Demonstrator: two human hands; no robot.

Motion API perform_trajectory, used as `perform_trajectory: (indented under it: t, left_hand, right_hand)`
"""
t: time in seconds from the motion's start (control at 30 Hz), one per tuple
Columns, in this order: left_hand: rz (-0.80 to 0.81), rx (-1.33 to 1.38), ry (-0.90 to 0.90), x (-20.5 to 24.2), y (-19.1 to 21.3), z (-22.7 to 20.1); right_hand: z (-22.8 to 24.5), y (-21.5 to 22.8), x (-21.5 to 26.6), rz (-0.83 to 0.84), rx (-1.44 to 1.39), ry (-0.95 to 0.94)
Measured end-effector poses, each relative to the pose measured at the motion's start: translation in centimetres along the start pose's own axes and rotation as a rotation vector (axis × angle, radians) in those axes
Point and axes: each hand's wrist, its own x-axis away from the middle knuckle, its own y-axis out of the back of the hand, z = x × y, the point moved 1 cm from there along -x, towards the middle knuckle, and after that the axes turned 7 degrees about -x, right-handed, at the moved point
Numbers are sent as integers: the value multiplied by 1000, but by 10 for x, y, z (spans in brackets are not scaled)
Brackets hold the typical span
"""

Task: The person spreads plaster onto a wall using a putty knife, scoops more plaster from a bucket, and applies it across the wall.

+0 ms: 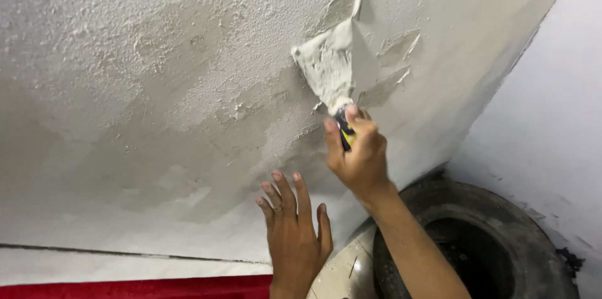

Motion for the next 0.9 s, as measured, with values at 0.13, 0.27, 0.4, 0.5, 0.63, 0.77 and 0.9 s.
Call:
perform_trajectory:
  t: [0.13,0.27,0.4,0.5,0.63,0.77,0.9]
  left_hand:
    - [43,-7,1,1,1,-2]
    - [60,36,-17,3,5,-5]
    - [42,14,-35,4,12,-2]
    - [40,22,-28,7,14,0]
    - [47,43,-22,11,11,5]
    - [44,28,-33,13,11,9]
    - [65,22,-42,15,10,13]
  right_hand:
    - [23,25,8,-33,-4,68]
    - [47,49,-15,20,-446,-184]
    - [51,48,-29,-46,-748,-423]
    - [38,37,-33,-91,-817,-494]
    - [20,22,-28,-46,-816,-604]
    - [16,25,-6,-3,-706,-659]
    - [38,46,-17,-41,-600,-513]
